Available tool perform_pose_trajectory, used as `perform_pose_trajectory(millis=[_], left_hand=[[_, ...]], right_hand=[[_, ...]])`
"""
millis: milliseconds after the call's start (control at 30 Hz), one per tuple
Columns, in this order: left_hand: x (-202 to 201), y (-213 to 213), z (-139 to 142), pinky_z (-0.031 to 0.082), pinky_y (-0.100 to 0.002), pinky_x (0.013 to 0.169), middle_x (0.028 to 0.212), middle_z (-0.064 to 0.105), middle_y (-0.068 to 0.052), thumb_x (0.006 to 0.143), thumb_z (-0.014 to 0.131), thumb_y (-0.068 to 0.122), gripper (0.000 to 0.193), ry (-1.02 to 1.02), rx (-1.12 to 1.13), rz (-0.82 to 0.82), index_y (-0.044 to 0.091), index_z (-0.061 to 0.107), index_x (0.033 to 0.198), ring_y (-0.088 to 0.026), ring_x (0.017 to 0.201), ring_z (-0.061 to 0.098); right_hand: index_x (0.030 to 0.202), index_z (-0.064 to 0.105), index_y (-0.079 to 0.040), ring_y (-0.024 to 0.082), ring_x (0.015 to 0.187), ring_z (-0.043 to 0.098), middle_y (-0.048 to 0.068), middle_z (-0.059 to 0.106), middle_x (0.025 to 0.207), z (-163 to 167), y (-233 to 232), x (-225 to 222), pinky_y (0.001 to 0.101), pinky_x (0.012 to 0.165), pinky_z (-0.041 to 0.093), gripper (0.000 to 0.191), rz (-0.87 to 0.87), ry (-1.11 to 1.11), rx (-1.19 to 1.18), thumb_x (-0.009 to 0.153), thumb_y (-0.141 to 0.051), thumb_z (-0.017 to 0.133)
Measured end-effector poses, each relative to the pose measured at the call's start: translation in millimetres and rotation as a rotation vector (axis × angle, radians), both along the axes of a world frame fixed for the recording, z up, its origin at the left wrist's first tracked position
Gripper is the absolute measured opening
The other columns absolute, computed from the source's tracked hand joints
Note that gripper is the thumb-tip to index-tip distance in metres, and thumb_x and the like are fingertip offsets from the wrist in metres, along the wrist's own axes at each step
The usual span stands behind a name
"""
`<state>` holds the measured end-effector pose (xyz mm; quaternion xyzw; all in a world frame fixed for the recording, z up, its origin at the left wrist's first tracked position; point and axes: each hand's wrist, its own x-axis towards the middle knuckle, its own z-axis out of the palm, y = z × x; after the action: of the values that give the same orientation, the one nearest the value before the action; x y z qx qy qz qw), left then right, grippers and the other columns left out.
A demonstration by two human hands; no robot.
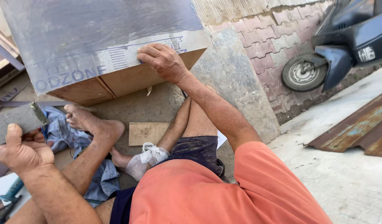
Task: The person sits on the floor and uses a putty knife to spread a yellowish wood filler onto the top surface of a small wooden box. They repeatedly dip the knife into a can to gather more filler and smooth it across the surface.
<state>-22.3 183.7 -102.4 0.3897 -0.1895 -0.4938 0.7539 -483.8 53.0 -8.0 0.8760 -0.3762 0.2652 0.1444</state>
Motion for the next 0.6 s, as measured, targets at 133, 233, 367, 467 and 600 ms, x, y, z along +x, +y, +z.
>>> perform_pose_trajectory(millis=[133,233,367,467,600], left_hand=[[-4,2,8,0.052,-0.031,0.065,0.1,0.069,-0.017,0.112,0.069,0.003,0.015,0.001,0.033,0.002,-0.009,0.064,0.12,-0.023,0.075,0.064],[-10,5,19,0.052,-0.029,0.063,0.102,0.07,-0.017,0.111,0.069,0.004,0.017,0.014,0.051,0.001,-0.008,0.065,0.122,-0.023,0.079,0.066],[-16,8,36,0.054,-0.03,0.065,0.106,0.072,-0.015,0.11,0.072,0.005,0.019,0.01,0.043,0.012,-0.005,0.064,0.124,-0.022,0.081,0.069],[-18,10,46,0.056,-0.029,0.065,0.105,0.073,-0.015,0.107,0.073,0.004,0.021,0.009,0.063,0.057,-0.004,0.064,0.124,-0.02,0.081,0.071],[-16,10,46,0.057,-0.03,0.068,0.107,0.073,-0.019,0.11,0.074,0.004,0.019,0.049,0.07,0.061,-0.008,0.064,0.122,-0.024,0.083,0.072]], right_hand=[[0.118,0.069,-0.016,0.018,0.121,0.063,-0.003,0.066,0.126,10,11,-2,0.0357,0.102,0.055,0.024,-0.022,-0.019,0.033,0.095,-0.01,0.07],[0.119,0.069,-0.015,0.019,0.121,0.062,-0.003,0.065,0.126,17,14,-1,0.0359,0.101,0.055,0.022,-0.002,-0.039,0.031,0.096,-0.012,0.069],[0.118,0.069,-0.015,0.019,0.121,0.061,-0.003,0.065,0.127,18,12,0,0.0358,0.102,0.055,0.022,0.011,-0.047,0.025,0.096,-0.014,0.069],[0.12,0.07,-0.016,0.018,0.123,0.061,-0.004,0.065,0.128,14,12,0,0.034,0.103,0.055,0.022,-0.014,-0.015,0.016,0.097,-0.015,0.067],[0.121,0.069,-0.017,0.018,0.122,0.061,-0.003,0.064,0.126,10,11,-1,0.0342,0.104,0.055,0.023,-0.02,-0.011,0.002,0.099,-0.017,0.067]])
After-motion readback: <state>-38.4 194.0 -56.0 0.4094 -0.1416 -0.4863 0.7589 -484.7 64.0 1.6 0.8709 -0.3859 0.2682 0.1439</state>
